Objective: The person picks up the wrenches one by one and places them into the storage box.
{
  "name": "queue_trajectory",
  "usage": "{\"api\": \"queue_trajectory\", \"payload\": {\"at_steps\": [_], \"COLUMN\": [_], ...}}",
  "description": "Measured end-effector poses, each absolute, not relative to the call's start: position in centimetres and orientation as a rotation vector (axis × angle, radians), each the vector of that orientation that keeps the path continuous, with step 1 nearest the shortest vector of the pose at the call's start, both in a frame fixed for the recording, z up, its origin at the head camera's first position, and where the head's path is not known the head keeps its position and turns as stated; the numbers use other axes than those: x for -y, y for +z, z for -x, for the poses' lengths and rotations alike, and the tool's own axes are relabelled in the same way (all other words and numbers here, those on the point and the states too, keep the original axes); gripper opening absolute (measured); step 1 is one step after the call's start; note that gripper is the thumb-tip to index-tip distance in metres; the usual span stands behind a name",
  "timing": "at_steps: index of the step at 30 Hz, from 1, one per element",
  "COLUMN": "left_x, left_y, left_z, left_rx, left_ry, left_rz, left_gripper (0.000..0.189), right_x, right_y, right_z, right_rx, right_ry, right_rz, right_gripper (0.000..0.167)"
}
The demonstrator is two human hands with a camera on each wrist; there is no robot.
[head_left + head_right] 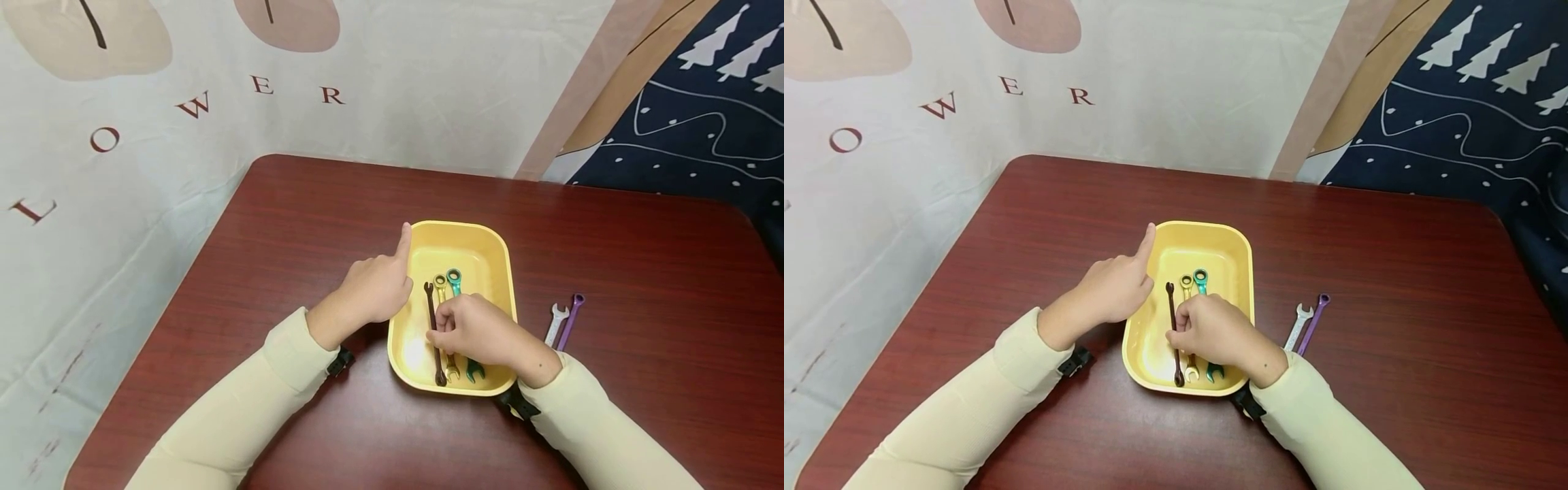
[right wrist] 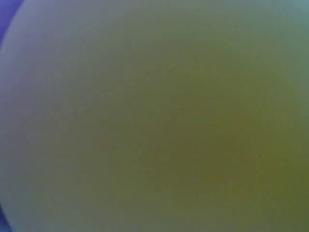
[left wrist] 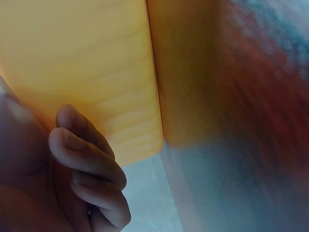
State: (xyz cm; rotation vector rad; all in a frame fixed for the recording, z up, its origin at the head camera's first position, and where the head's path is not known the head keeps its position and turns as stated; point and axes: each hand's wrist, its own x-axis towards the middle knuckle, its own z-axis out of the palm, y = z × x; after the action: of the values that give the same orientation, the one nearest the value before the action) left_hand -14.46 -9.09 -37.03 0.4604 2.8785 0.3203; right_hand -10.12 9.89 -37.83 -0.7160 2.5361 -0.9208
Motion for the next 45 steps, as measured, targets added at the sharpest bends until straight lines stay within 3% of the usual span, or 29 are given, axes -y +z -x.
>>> {"api": "queue_trajectory", "payload": {"at_steps": [45], "left_x": [9.03], "left_y": [-36.95], "left_z": [14.56], "left_rx": [-2.869], "left_ry": [0.318], "left_rz": [-0.453], "left_gripper": [0.084], "right_x": [-9.50], "right_y": [-38.12], "right_z": [9.87], "right_rx": [-2.681], "right_ry": [-0.617], "right_rz": [0.627], "right_gripper": [0.044]}}
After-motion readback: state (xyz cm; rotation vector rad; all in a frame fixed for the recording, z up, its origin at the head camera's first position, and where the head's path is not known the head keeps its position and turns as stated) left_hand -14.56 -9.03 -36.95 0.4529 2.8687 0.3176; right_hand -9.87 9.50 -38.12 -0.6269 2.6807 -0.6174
